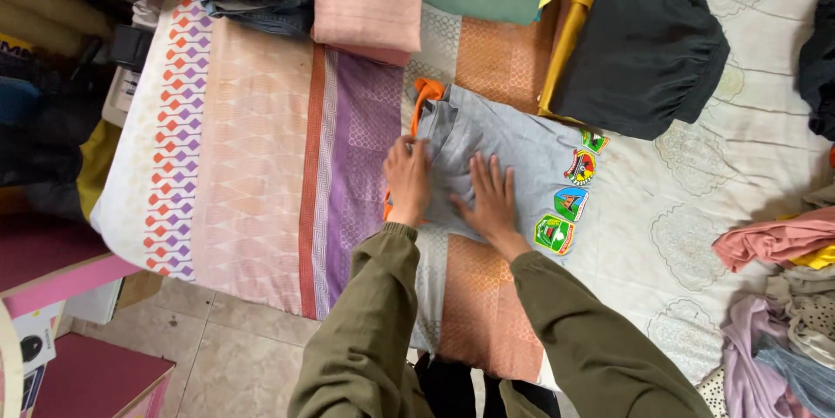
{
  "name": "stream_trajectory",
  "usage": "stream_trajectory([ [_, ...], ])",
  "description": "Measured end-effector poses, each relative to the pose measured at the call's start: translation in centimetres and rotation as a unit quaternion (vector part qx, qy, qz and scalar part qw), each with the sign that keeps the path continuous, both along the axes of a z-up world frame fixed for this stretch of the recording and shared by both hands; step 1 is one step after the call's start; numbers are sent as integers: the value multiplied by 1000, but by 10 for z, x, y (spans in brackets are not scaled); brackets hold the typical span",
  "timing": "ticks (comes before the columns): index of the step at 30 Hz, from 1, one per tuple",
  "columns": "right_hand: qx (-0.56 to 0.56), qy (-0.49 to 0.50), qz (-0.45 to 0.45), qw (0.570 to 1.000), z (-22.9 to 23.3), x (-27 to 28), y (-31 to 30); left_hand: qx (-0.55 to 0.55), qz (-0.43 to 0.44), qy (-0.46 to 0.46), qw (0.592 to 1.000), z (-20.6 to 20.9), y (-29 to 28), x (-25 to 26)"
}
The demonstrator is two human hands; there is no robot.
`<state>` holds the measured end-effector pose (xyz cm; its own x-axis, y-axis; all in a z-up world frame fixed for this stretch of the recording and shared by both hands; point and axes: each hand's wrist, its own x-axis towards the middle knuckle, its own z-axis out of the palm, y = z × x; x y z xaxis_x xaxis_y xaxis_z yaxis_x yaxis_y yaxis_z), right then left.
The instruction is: Folding a variety of clothes on a bed.
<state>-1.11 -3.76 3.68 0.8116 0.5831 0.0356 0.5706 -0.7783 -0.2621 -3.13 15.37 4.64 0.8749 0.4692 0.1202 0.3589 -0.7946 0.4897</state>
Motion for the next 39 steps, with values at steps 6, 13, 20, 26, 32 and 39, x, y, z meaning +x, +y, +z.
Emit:
stream_trajectory([
  [6,120,40,61,990,-9,-24,14,-92,-3,-34,995,-39,-24,78],
  [13,199,41,83,976,7,-38,35,-308,-2,53,950,-37,9,97],
  [20,277,88,60,955,34,-18,19,-128,54,13,990,-27,-6,63],
  [26,134,15,-69,988,9,25,-47,149,-33,-50,987,-28,-50,64],
  [32,60,-23,-113,991,-24,72,-83,-21,-173,-55,983,-28,-109,79],
  [39,-11,12,-270,963,-15,81,-119,147,-14,80,986,-25,-60,59],
])
